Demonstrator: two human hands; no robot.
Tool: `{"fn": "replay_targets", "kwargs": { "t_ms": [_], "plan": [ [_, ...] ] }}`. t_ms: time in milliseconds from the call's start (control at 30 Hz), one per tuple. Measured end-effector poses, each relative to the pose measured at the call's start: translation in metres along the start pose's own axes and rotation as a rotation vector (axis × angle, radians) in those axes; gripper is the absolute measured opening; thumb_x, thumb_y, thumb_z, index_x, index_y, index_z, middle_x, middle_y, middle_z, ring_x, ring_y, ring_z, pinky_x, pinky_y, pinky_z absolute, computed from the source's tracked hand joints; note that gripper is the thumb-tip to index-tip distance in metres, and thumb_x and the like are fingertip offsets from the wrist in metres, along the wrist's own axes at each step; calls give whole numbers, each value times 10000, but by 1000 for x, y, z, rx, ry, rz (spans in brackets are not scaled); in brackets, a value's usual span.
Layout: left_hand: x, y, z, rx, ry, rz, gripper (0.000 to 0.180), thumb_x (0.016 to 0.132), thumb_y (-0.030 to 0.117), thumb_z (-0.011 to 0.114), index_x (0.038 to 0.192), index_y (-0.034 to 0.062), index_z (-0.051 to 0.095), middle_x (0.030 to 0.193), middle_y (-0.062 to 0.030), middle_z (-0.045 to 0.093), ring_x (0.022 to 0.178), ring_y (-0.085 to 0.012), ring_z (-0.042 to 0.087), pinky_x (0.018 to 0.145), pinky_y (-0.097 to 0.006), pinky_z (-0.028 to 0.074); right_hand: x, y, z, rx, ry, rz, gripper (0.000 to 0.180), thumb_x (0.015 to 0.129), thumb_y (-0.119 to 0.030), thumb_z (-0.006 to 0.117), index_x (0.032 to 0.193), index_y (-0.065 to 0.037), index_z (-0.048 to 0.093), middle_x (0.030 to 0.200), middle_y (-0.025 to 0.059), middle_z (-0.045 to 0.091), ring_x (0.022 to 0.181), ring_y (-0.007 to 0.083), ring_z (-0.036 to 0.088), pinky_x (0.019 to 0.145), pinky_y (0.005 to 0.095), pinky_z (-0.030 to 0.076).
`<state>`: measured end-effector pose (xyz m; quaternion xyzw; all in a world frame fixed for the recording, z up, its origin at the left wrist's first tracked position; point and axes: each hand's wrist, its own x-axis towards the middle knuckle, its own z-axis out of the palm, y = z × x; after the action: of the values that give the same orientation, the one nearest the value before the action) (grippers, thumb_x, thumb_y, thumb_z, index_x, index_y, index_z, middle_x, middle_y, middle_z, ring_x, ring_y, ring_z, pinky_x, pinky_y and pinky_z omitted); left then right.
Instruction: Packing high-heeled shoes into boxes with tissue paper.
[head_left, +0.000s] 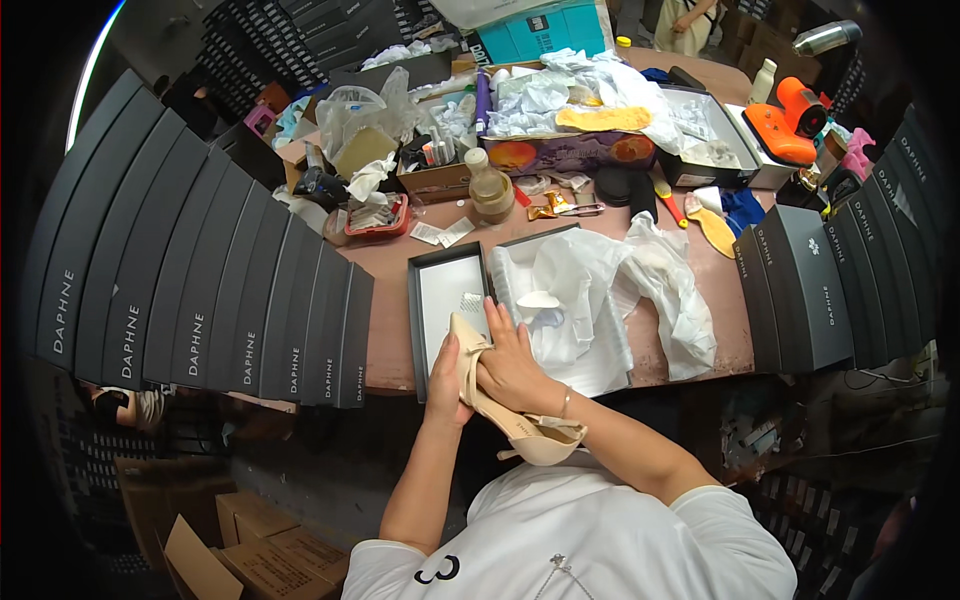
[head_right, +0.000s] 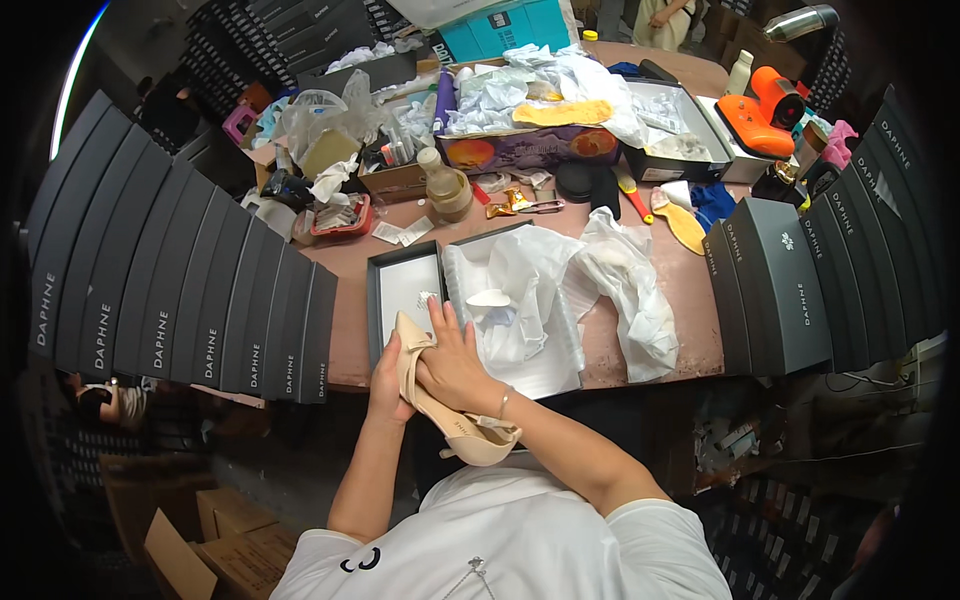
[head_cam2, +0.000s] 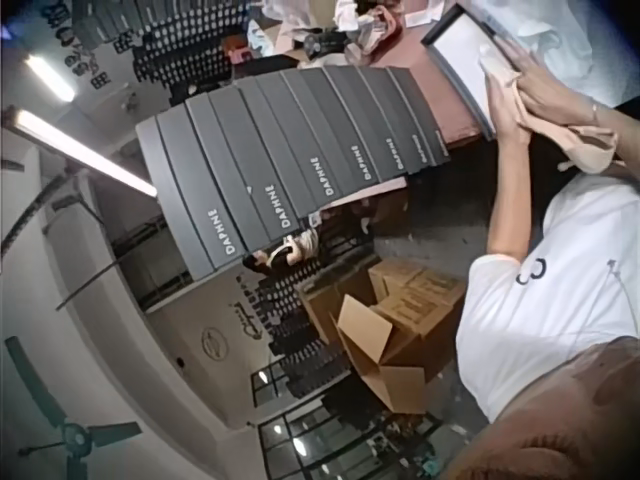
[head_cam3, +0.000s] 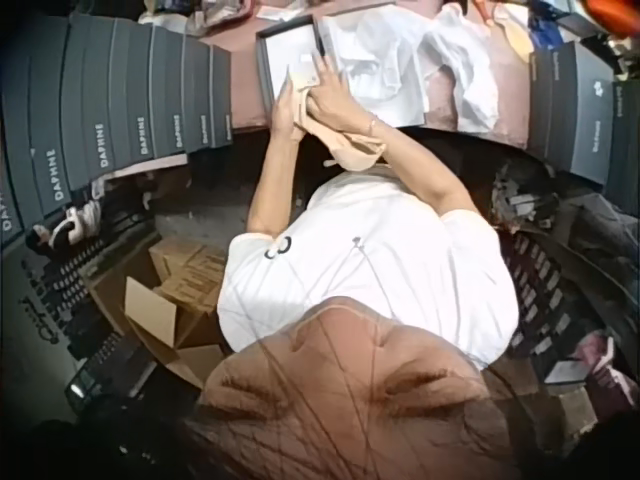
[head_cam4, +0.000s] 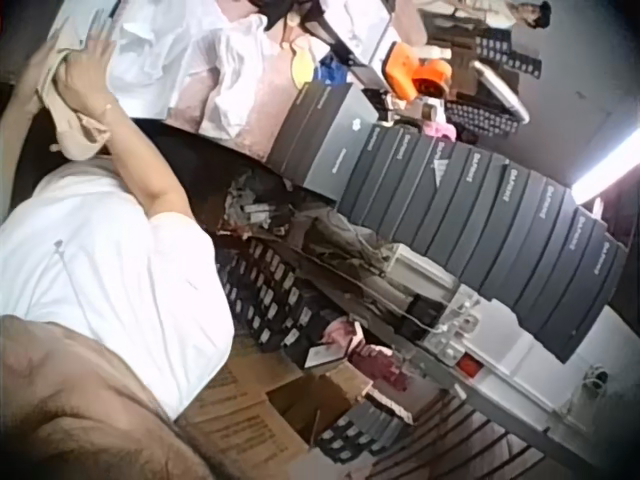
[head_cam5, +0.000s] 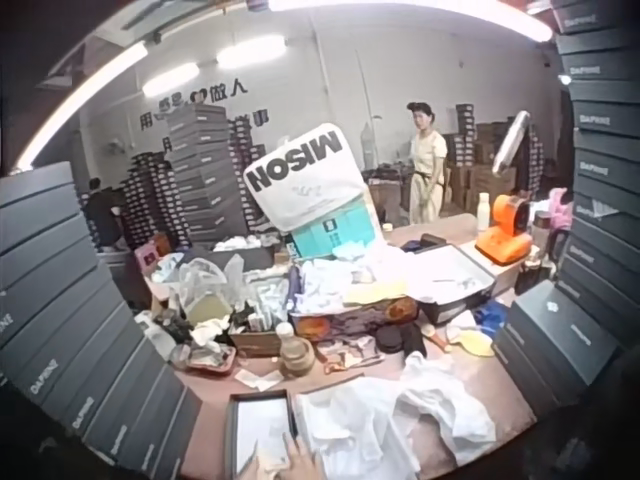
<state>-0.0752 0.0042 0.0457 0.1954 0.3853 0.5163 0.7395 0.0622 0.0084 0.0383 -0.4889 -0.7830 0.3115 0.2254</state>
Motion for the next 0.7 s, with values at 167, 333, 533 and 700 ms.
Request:
{"fn": "replay_targets", "kwargs": {
  "t_ms": [167, 333, 533, 700],
  "plan": [
    [-8, -12, 5, 77, 135, 116, 431, 1022, 298, 389, 1372, 47, 374, 1303, -129, 504, 1190, -245, 522, 1001, -390, 428, 8, 0, 26, -93, 169, -59, 521, 865, -381, 513, 1199, 10, 599, 1528, 277, 144, 1417, 458, 123, 1049, 696, 99],
    [-18, 2, 6, 110, 179, 99, 446, 1016, 283, 404, 1395, 59, 336, 1308, -129, 480, 1218, -242, 496, 1017, -387, 419, 18, -5, 17, -135, -16, -97, 503, 852, -351, 528, 1104, 71, 635, 1492, 272, 243, 1423, 422, 155, 1060, 688, 104],
    [-15, 2, 3, -1, 49, 92, 475, 1017, 313, 388, 1409, 52, 321, 1347, -135, 456, 1224, -245, 495, 1027, -395, 414, 14, -6, -2, 30, 9, -222, 471, 905, -352, 491, 1147, 29, 625, 1549, 243, 84, 1413, 465, 122, 1075, 655, 163],
    [-13, 3, -25, -111, -35, -137, 461, 990, 393, 443, 1261, 22, 489, 1153, -132, 598, 1017, -232, 615, 860, -367, 529, -24, 12, -39, 292, -276, -533, 338, 949, -332, 544, 1136, -75, 660, 1543, 234, 156, 1414, 447, 169, 1114, 515, 237]
  ]
}}
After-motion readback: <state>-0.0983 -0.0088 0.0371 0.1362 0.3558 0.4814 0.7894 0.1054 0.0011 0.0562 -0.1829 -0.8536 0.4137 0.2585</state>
